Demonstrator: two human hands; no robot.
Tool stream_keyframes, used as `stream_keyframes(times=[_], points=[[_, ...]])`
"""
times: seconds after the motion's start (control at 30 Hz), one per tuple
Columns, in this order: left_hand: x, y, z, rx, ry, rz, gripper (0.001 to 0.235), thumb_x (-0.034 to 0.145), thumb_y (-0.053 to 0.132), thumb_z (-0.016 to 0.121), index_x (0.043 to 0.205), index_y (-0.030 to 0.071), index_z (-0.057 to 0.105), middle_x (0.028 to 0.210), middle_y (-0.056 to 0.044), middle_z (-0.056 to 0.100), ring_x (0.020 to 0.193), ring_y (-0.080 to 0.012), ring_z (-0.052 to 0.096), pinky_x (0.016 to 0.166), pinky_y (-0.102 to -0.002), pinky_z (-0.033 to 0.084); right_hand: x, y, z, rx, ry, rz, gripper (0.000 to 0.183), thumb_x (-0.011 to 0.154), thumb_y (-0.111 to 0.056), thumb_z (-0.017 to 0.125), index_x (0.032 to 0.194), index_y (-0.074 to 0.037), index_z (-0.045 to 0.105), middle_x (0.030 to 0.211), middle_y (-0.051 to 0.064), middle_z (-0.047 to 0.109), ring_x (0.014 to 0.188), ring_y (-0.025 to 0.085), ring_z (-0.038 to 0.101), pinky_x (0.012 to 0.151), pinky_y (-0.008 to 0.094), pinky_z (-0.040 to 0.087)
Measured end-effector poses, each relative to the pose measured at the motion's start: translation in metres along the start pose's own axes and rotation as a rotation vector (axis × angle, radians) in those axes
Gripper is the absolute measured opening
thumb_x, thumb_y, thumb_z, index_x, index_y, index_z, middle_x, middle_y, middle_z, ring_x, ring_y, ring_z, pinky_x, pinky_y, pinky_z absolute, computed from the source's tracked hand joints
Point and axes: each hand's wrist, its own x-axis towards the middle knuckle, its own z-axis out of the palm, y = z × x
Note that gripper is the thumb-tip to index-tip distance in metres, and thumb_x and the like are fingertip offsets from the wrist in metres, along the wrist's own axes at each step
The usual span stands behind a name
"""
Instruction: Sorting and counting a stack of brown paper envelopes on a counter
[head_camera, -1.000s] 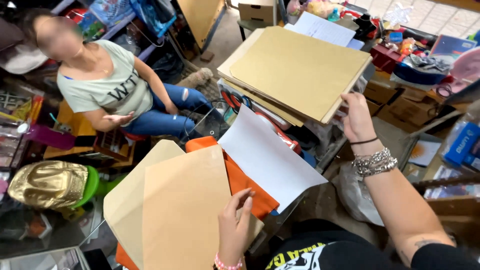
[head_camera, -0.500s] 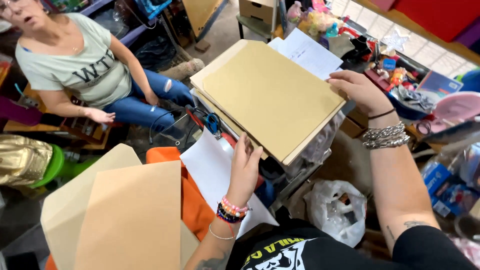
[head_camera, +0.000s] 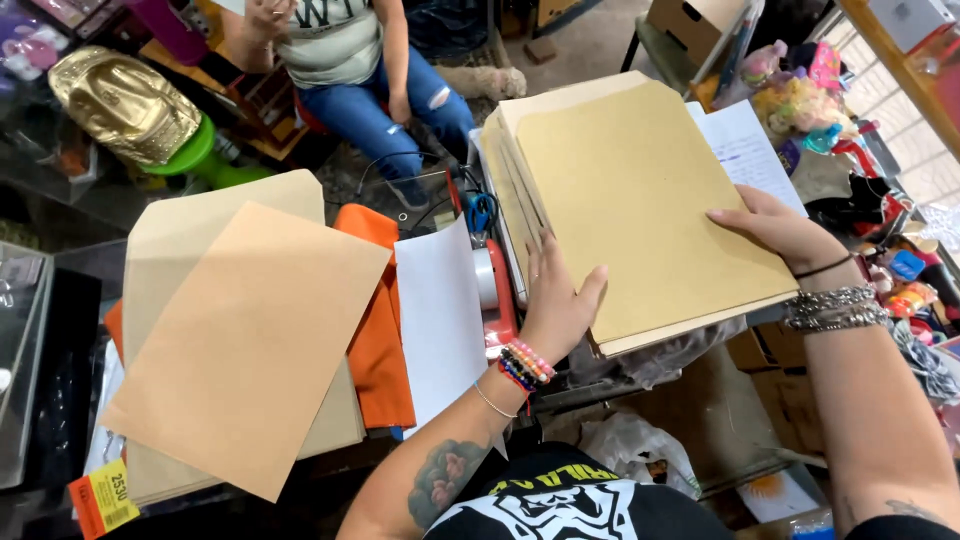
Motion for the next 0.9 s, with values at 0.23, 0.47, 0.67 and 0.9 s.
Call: stream_keyframes(times=[0.23, 0.47, 0.67, 0.9], points=[[0.002, 0.006, -0.013, 0.139, -0.062, 0.056, 0.097, 0.096, 0.063, 0.036, 0.157, -0.009, 0.014, 0.165, -0.026, 0.023, 0.156, -0.0464, -0.001, 0.124, -0.055, 0.005, -0.023, 0.037, -0.027, 0.132, 0.07, -0.045, 0.044, 0.095, -0.013, 0.058, 0.136, 0.001, 0.057, 0.124, 0.022, 0.067, 0.099, 0.036, 0.065, 0.081, 0.049, 0.052], [-0.003, -0.019, -0.032, 0.002, -0.058, -0.075, 0.069, 0.098, 0.043, 0.037, 0.156, 0.007, 0.033, 0.167, -0.019, 0.017, 0.155, -0.0362, 0.004, 0.124, -0.054, 0.005, -0.002, 0.044, -0.026, 0.173, 0.093, -0.048, 0.052, 0.096, -0.02, 0.056, 0.146, -0.009, 0.048, 0.133, 0.014, 0.062, 0.106, 0.03, 0.063, 0.085, 0.046, 0.053], [-0.017, 0.001, -0.05, -0.381, -0.021, -0.347, 0.079, 0.095, 0.042, 0.035, 0.161, 0.006, 0.012, 0.171, -0.012, 0.011, 0.158, -0.0246, 0.011, 0.126, -0.04, 0.01, -0.003, 0.045, -0.009, 0.19, 0.122, -0.065, 0.053, 0.097, -0.025, 0.055, 0.149, -0.017, 0.047, 0.135, 0.003, 0.06, 0.108, 0.022, 0.062, 0.085, 0.038, 0.053], [-0.014, 0.022, -0.064, -0.576, 0.117, -0.353, 0.081, 0.095, 0.059, 0.023, 0.155, 0.006, 0.036, 0.164, -0.013, 0.036, 0.153, -0.0251, 0.03, 0.125, -0.037, 0.019, -0.001, 0.047, -0.005, 0.247, 0.155, -0.094, 0.055, 0.096, -0.027, 0.054, 0.151, -0.022, 0.05, 0.137, -0.005, 0.062, 0.111, 0.013, 0.063, 0.089, 0.03, 0.052]])
